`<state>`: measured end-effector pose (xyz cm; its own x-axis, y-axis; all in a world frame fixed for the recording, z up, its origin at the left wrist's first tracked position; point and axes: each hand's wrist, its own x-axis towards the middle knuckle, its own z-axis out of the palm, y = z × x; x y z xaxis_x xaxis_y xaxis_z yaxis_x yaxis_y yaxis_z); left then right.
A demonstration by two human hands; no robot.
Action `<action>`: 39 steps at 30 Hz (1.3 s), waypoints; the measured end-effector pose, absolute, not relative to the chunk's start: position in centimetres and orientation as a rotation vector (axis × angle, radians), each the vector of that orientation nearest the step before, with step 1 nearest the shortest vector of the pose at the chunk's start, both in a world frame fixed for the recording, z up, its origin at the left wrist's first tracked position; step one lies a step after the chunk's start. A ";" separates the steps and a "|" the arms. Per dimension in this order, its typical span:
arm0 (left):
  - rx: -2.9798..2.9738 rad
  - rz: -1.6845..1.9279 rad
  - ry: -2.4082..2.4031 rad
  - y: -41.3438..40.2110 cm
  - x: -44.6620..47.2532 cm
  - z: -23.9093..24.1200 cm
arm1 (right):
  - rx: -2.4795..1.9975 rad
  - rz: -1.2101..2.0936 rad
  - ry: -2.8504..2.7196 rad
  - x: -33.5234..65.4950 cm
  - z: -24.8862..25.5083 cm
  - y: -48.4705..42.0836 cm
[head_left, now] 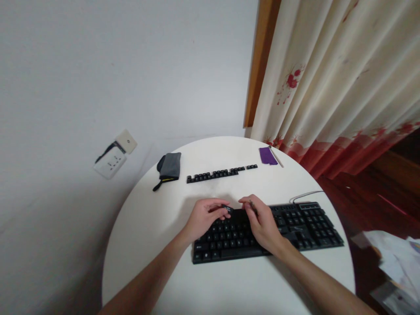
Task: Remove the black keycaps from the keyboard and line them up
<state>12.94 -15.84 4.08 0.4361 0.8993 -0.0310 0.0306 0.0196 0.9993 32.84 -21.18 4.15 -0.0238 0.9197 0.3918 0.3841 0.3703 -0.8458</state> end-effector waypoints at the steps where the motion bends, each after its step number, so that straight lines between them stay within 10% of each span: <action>1: 1.390 0.857 0.897 -15.9 13.0 4.0 | -1.182 0.667 -1.650 32.8 4.1 -21.2; 39: 1.524 1.208 1.082 -14.4 11.6 3.8 | -2.093 0.403 -1.599 38.6 0.2 -8.8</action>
